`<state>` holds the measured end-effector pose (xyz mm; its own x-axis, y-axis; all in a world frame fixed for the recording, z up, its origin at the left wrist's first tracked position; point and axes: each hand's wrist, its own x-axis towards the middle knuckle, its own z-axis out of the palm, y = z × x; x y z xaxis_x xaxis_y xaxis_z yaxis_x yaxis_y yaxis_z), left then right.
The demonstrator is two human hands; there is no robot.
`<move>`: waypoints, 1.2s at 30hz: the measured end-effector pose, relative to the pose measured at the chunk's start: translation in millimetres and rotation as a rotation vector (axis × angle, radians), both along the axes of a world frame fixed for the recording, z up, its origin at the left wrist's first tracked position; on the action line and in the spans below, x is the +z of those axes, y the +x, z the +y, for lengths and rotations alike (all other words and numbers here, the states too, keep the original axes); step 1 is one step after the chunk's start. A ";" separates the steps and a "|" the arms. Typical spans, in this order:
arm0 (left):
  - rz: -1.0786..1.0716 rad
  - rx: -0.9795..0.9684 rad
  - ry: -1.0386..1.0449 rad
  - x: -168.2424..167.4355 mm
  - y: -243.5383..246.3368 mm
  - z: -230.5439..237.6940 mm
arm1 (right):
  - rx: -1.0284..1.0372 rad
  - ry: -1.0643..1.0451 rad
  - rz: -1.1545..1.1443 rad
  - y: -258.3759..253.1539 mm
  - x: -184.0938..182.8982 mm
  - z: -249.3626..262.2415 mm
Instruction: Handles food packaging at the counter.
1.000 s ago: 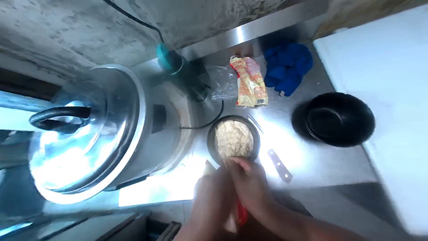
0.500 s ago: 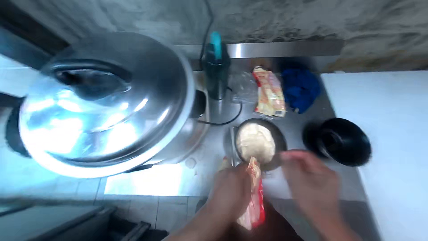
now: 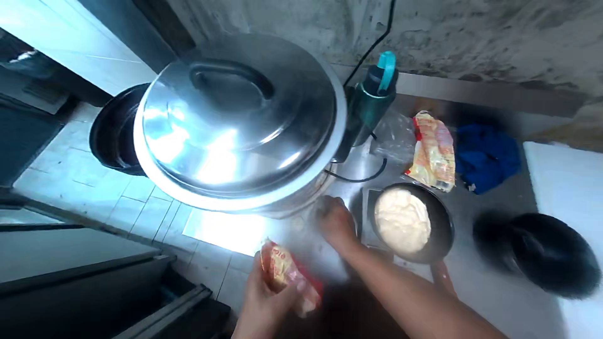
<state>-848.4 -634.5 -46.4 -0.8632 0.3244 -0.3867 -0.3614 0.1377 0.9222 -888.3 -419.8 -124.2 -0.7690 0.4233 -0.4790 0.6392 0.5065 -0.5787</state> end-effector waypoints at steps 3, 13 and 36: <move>-0.022 -0.030 0.073 -24.9 -12.1 -18.8 | -0.015 0.218 0.042 -10.3 -41.8 -11.7; 0.109 -0.306 0.267 -70.1 -51.6 -34.8 | -0.357 -0.450 0.532 65.5 18.5 -24.9; -0.132 -0.484 0.229 -74.4 -71.5 -5.4 | -0.285 -0.787 0.672 122.9 44.6 -15.9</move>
<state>-919.9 -639.9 -120.7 -0.5435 0.7608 -0.3546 -0.4217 0.1178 0.8991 -765.4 -435.7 -79.6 -0.8981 0.3861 -0.2108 0.1036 -0.2801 -0.9544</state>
